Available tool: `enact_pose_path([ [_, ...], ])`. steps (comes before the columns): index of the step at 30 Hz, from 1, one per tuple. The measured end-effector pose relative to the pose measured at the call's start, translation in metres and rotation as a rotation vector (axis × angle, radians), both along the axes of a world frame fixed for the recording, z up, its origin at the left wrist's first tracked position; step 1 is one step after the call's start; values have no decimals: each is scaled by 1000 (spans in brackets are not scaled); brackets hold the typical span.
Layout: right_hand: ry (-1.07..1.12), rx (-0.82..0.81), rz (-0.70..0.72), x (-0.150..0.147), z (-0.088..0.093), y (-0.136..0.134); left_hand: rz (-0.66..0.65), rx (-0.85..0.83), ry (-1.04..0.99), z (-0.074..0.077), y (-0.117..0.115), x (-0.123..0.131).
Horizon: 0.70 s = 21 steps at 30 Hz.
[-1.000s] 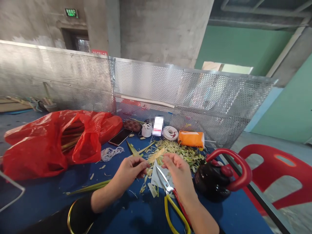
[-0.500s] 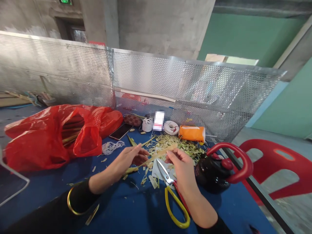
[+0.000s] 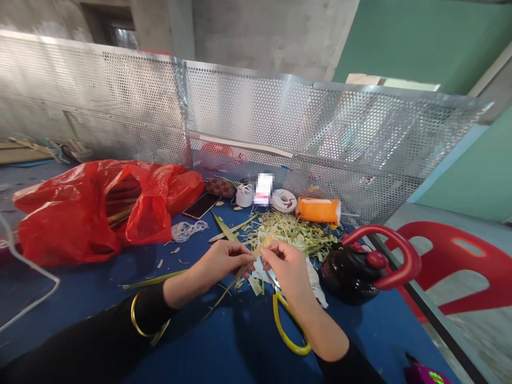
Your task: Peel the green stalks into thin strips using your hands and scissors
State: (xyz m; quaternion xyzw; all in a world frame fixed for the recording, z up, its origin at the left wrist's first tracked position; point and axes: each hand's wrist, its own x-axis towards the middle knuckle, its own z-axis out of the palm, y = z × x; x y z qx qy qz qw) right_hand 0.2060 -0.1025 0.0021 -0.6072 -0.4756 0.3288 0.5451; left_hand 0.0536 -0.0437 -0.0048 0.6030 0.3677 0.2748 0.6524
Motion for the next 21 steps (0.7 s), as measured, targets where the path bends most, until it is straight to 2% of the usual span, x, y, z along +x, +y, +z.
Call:
enact_pose_path([
  [3, -38, -3, 9, -3, 0, 0, 62, -21, 8, 1, -5, 3],
  [6, -61, -21, 11, -3, -1, 0, 59, 17, -20, 1, -6, 3],
  [15, -61, -56, 41, -3, -4, 1, 85, 4, -113, -12, -7, 7],
  [21, -104, -55, 86, -2, -3, 1, 105, -26, -108, -7, -9, 6],
])
